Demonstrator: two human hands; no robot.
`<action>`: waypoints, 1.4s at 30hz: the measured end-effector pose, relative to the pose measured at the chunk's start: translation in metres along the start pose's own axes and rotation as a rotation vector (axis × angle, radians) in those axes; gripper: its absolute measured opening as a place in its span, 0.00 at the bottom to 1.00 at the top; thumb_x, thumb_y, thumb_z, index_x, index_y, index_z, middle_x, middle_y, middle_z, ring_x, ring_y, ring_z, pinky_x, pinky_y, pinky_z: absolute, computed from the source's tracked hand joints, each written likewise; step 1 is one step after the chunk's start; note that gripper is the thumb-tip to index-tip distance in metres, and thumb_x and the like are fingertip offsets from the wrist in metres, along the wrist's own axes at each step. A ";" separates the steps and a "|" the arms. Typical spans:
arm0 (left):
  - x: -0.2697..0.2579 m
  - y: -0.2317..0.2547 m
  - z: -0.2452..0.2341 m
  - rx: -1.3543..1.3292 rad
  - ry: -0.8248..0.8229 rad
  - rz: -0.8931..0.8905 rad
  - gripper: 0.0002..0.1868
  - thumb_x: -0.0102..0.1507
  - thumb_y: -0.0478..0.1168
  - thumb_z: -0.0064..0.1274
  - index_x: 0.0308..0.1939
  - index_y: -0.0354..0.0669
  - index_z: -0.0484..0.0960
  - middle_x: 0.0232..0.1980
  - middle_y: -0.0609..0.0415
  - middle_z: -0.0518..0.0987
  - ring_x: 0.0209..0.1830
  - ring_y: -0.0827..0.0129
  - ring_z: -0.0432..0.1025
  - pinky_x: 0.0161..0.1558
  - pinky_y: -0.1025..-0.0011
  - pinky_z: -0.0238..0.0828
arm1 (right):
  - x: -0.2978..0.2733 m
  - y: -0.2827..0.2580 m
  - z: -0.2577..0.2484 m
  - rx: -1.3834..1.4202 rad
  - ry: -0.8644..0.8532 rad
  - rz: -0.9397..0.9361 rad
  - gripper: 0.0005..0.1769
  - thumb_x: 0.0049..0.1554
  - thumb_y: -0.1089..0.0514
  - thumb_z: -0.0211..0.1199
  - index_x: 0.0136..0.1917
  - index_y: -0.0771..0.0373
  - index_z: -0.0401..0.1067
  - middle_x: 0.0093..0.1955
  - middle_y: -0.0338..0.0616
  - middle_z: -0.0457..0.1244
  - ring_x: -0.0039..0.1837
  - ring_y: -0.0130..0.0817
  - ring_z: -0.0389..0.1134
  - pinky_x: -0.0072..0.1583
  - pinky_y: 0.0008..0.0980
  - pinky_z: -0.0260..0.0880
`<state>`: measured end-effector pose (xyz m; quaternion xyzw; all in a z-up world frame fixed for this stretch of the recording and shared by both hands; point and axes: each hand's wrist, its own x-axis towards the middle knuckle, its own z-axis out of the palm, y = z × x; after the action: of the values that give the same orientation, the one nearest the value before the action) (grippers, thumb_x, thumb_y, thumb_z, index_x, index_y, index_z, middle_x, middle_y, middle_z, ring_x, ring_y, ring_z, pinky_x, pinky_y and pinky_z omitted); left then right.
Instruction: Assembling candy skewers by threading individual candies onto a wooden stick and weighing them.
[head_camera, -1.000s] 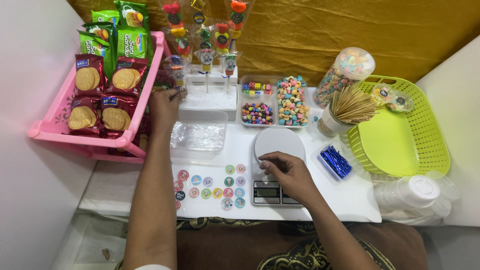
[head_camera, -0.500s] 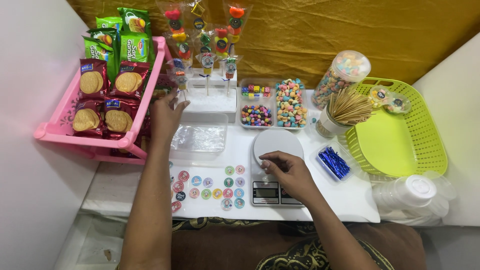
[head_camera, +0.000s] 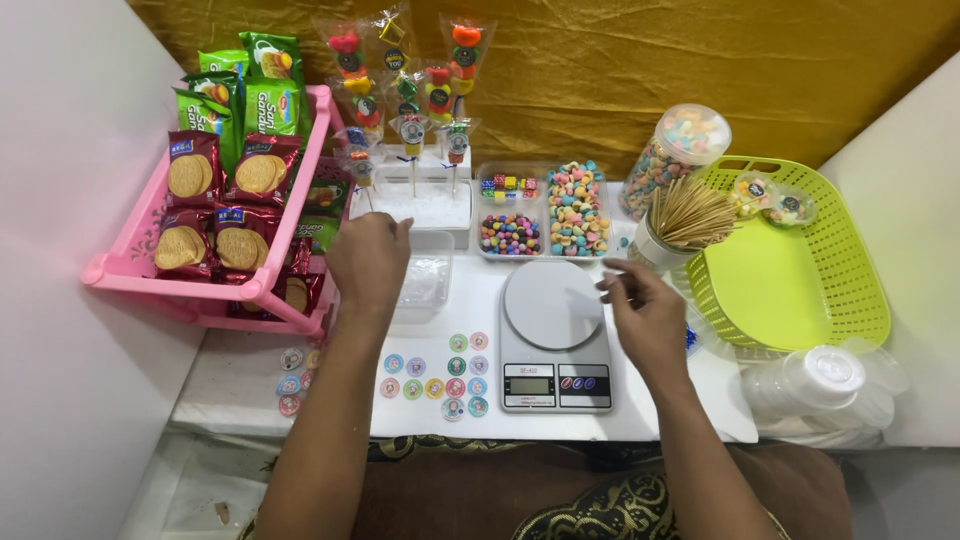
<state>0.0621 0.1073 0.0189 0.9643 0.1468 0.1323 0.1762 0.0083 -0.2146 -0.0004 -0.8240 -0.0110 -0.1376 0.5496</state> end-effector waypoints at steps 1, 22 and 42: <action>-0.004 0.007 0.001 0.000 0.001 0.003 0.13 0.64 0.48 0.59 0.36 0.44 0.90 0.28 0.42 0.82 0.34 0.42 0.81 0.36 0.48 0.79 | 0.004 0.000 -0.007 0.000 0.003 0.000 0.11 0.63 0.65 0.60 0.58 0.62 0.78 0.41 0.51 0.71 0.41 0.37 0.72 0.46 0.32 0.71; -0.041 0.052 0.022 -0.149 -0.165 0.286 0.11 0.64 0.42 0.56 0.41 0.39 0.88 0.26 0.44 0.82 0.29 0.46 0.81 0.29 0.51 0.80 | 0.034 0.040 -0.033 -0.296 0.530 -0.470 0.11 0.61 0.76 0.71 0.55 0.67 0.83 0.46 0.55 0.70 0.39 0.43 0.72 0.36 0.31 0.73; -0.038 0.056 0.046 -0.163 -0.253 0.272 0.20 0.65 0.47 0.53 0.60 0.49 0.79 0.47 0.48 0.85 0.45 0.45 0.77 0.39 0.46 0.73 | 0.011 -0.015 -0.060 -0.288 0.743 -0.613 0.02 0.69 0.75 0.70 0.53 0.81 0.77 0.46 0.60 0.70 0.42 0.42 0.70 0.42 0.35 0.71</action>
<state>0.0542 0.0305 -0.0097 0.9668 -0.0193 0.0442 0.2511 0.0034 -0.2641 0.0374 -0.7457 -0.0370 -0.5767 0.3316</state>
